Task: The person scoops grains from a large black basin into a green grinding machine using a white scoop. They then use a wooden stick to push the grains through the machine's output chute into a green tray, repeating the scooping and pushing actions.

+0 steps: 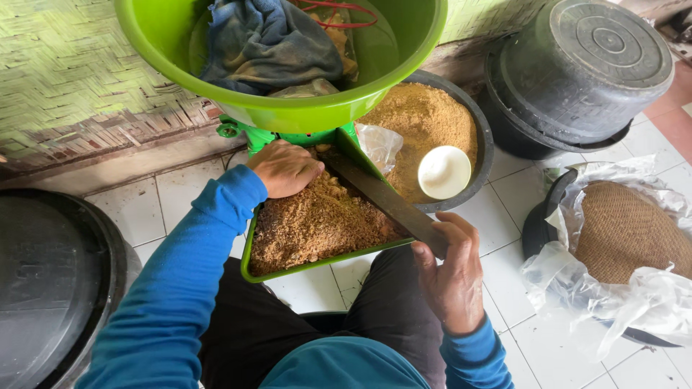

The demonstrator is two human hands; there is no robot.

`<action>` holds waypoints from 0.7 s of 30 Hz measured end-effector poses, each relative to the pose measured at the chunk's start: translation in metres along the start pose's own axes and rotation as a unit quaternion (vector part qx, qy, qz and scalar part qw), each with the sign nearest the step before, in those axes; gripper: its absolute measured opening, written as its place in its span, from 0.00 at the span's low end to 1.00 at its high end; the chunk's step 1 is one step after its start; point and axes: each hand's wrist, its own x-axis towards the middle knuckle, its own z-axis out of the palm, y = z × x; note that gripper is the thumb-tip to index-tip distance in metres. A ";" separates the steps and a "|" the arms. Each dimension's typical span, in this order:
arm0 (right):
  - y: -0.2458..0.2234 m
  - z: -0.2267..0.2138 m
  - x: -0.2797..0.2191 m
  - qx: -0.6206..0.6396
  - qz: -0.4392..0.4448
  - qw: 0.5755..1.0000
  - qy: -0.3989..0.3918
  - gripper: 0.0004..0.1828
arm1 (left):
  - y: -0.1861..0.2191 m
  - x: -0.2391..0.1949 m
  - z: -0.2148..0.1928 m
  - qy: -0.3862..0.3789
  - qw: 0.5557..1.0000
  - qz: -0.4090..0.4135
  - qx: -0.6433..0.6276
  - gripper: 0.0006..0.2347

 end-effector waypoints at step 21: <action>-0.021 0.008 -0.001 -0.058 -0.032 0.996 0.059 0.24 | -0.014 -0.002 -0.002 -0.014 0.999 -0.006 -0.033 0.23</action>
